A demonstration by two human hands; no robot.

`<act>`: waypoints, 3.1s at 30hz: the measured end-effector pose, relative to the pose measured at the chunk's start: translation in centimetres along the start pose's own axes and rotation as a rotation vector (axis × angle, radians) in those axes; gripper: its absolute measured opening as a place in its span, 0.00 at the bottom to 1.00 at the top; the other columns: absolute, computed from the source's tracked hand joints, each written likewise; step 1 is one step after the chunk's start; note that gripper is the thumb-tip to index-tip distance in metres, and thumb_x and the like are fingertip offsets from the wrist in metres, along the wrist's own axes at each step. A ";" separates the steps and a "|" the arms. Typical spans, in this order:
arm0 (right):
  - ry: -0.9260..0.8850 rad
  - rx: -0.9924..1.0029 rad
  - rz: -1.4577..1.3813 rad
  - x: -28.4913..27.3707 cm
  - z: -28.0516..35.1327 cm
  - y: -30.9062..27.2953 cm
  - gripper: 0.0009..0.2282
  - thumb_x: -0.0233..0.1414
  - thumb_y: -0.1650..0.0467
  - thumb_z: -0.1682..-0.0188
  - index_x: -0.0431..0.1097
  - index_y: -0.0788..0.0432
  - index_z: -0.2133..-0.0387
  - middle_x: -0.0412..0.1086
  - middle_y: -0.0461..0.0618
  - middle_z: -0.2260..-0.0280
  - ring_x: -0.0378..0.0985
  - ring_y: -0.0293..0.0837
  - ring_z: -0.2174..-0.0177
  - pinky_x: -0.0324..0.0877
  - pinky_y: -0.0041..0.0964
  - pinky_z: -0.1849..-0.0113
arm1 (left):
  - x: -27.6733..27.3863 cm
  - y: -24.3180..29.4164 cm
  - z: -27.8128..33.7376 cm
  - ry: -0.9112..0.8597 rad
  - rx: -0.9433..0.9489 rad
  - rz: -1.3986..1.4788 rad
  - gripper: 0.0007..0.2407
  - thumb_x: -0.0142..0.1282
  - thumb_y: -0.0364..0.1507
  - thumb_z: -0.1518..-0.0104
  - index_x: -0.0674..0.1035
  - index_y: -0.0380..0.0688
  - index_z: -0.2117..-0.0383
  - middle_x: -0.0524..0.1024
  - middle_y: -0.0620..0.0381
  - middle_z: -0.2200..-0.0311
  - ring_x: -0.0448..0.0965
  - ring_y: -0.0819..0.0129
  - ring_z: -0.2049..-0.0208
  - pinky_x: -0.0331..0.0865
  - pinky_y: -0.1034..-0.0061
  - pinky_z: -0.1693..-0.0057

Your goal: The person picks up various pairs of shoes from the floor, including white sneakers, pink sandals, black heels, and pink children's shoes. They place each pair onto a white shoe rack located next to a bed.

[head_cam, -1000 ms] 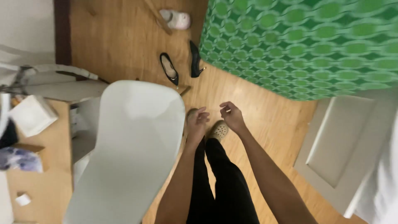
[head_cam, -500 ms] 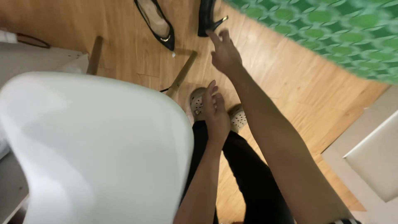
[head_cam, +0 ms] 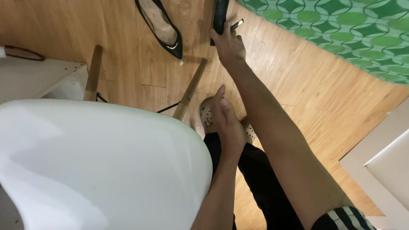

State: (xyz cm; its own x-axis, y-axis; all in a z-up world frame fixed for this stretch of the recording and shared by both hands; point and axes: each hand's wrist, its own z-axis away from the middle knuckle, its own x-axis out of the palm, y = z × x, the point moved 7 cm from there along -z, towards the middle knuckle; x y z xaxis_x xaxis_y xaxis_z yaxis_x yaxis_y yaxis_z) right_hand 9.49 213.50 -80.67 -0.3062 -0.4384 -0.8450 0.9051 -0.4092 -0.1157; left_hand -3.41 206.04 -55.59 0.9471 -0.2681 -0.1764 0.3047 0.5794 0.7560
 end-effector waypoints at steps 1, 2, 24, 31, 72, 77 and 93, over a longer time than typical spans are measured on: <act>0.003 0.000 0.003 -1.4 0.9 0.1 0.31 0.60 0.74 0.54 0.55 0.42 0.38 0.46 0.72 0.39 0.71 0.66 0.50 0.75 0.51 0.57 | 0.0 -0.3 0.0 -0.001 0.003 0.003 0.23 0.32 0.42 0.28 0.68 0.39 0.36 0.68 0.45 0.37 0.67 0.57 0.35 0.58 0.64 0.31; -0.057 -0.007 -0.065 -2.5 1.8 0.2 0.28 0.59 0.75 0.53 0.57 0.43 0.41 0.47 0.70 0.38 0.72 0.66 0.51 0.75 0.52 0.56 | -0.1 -0.4 0.0 0.013 0.020 -0.012 0.23 0.33 0.42 0.28 0.68 0.38 0.37 0.68 0.45 0.37 0.67 0.56 0.36 0.58 0.64 0.32; 0.184 0.008 -1.051 -39.1 45.3 0.6 0.27 0.66 0.79 0.69 0.65 0.62 0.53 0.64 0.62 0.52 0.71 0.60 0.55 0.72 0.45 0.55 | -3.6 12.1 21.3 -0.311 -0.403 0.028 0.23 0.51 0.38 0.34 0.66 0.41 0.35 0.73 0.50 0.64 0.69 0.70 0.73 0.63 0.75 0.69; 0.135 0.128 -1.507 -48.4 57.9 0.1 0.18 0.63 0.75 0.61 0.66 0.58 0.58 0.69 0.55 0.56 0.81 0.50 0.54 0.80 0.40 0.53 | -3.3 19.0 28.3 -0.547 -0.094 -0.362 0.17 0.52 0.32 0.42 0.74 0.36 0.48 0.79 0.45 0.65 0.77 0.66 0.73 0.69 0.72 0.69; 1.275 1.251 -1.454 -24.8 144.4 25.1 0.32 0.63 0.76 0.60 0.61 0.54 0.39 0.63 0.55 0.45 0.76 0.46 0.64 0.75 0.38 0.61 | 26.3 -9.8 111.3 -1.882 0.180 -0.800 0.22 0.48 0.18 0.45 0.67 0.31 0.40 0.79 0.47 0.59 0.83 0.72 0.67 0.77 0.78 0.67; 1.315 1.213 -1.467 -18.6 151.2 31.4 0.31 0.61 0.76 0.57 0.60 0.53 0.38 0.63 0.57 0.44 0.77 0.43 0.64 0.76 0.36 0.60 | 31.7 -14.5 120.2 -1.895 0.121 -0.841 0.25 0.47 0.18 0.47 0.64 0.33 0.38 0.78 0.47 0.60 0.82 0.70 0.71 0.76 0.77 0.69; 1.424 1.339 -1.620 -3.1 177.2 45.8 0.22 0.52 0.68 0.45 0.60 0.52 0.36 0.73 0.53 0.54 0.77 0.41 0.64 0.73 0.35 0.61 | 42.7 -33.0 147.4 -1.984 0.036 -1.092 0.20 0.52 0.22 0.43 0.69 0.29 0.43 0.76 0.53 0.65 0.75 0.74 0.79 0.69 0.79 0.74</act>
State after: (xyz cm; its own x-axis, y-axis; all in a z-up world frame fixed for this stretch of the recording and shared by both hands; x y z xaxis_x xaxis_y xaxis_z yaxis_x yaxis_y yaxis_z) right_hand -0.39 54.30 9.21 0.5324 0.8118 -0.2397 -0.3980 -0.0098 -0.9173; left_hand 12.12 62.03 4.85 -0.7917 -0.5652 0.2318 0.4472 -0.2778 0.8502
